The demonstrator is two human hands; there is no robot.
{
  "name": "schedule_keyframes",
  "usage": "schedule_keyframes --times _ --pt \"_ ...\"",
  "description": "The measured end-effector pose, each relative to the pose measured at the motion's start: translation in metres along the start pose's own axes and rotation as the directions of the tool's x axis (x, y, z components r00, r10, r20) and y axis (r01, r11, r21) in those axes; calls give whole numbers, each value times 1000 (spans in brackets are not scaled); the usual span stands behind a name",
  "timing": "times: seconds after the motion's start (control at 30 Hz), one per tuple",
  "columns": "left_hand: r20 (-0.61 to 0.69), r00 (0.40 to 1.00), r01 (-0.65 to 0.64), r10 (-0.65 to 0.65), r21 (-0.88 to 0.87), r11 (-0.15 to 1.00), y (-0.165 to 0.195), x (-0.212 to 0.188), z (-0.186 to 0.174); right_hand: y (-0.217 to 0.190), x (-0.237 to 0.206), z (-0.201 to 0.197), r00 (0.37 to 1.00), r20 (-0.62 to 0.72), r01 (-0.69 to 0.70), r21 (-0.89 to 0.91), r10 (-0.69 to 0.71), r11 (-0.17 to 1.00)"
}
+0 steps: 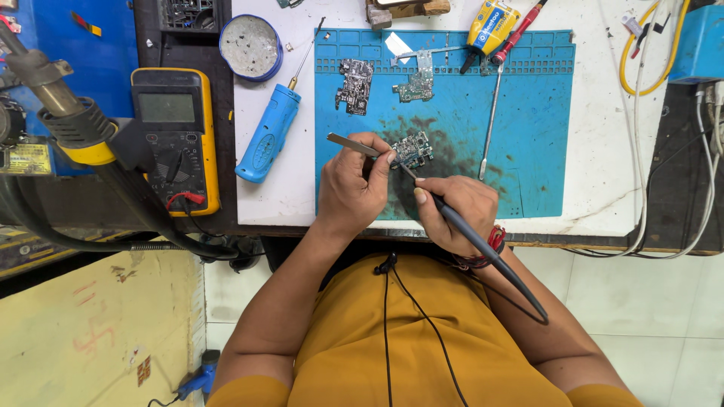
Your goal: The person solders components on a small circuit board at a repair workbench, holding the board steady with one hand while applying a soldering iron to its contacts. They reposition the board, use tweezers to adjust parts, and continue soldering different points on the board.
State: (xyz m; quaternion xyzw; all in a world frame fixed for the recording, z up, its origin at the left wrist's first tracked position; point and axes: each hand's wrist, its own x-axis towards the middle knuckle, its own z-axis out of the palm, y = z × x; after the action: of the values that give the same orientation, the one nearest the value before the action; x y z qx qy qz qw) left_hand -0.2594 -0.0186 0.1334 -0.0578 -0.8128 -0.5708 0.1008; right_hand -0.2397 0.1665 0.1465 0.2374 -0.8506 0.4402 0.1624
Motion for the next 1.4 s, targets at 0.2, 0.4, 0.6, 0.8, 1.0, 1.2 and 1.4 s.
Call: schedule_keyframes --times 0.2,0.4,0.6,0.8,1.0,1.2,1.4 --pt "12 1000 20 -19 -13 1000 0 0 -1 -1 1 0 1000 -12 -5 0 5 1000" --pt "7 1000 12 -12 2 1000 -1 0 -1 -1 2 1 1000 -20 -8 5 8 1000" --pt "4 1000 5 -5 5 1000 -1 0 -1 -1 2 0 1000 -14 -15 2 15 1000" --pt "12 1000 23 -23 -13 1000 -2 0 -1 -1 1 1 1000 -21 -22 2 22 1000" --pt "7 1000 13 -13 -7 1000 -2 0 0 0 1 0 999 -23 -22 2 22 1000" --pt "22 1000 6 -6 -13 1000 -4 0 0 0 1 0 999 -18 -34 12 34 999" --pt "15 1000 17 -17 -9 1000 -4 0 0 0 1 1 999 -26 -35 -2 35 999"
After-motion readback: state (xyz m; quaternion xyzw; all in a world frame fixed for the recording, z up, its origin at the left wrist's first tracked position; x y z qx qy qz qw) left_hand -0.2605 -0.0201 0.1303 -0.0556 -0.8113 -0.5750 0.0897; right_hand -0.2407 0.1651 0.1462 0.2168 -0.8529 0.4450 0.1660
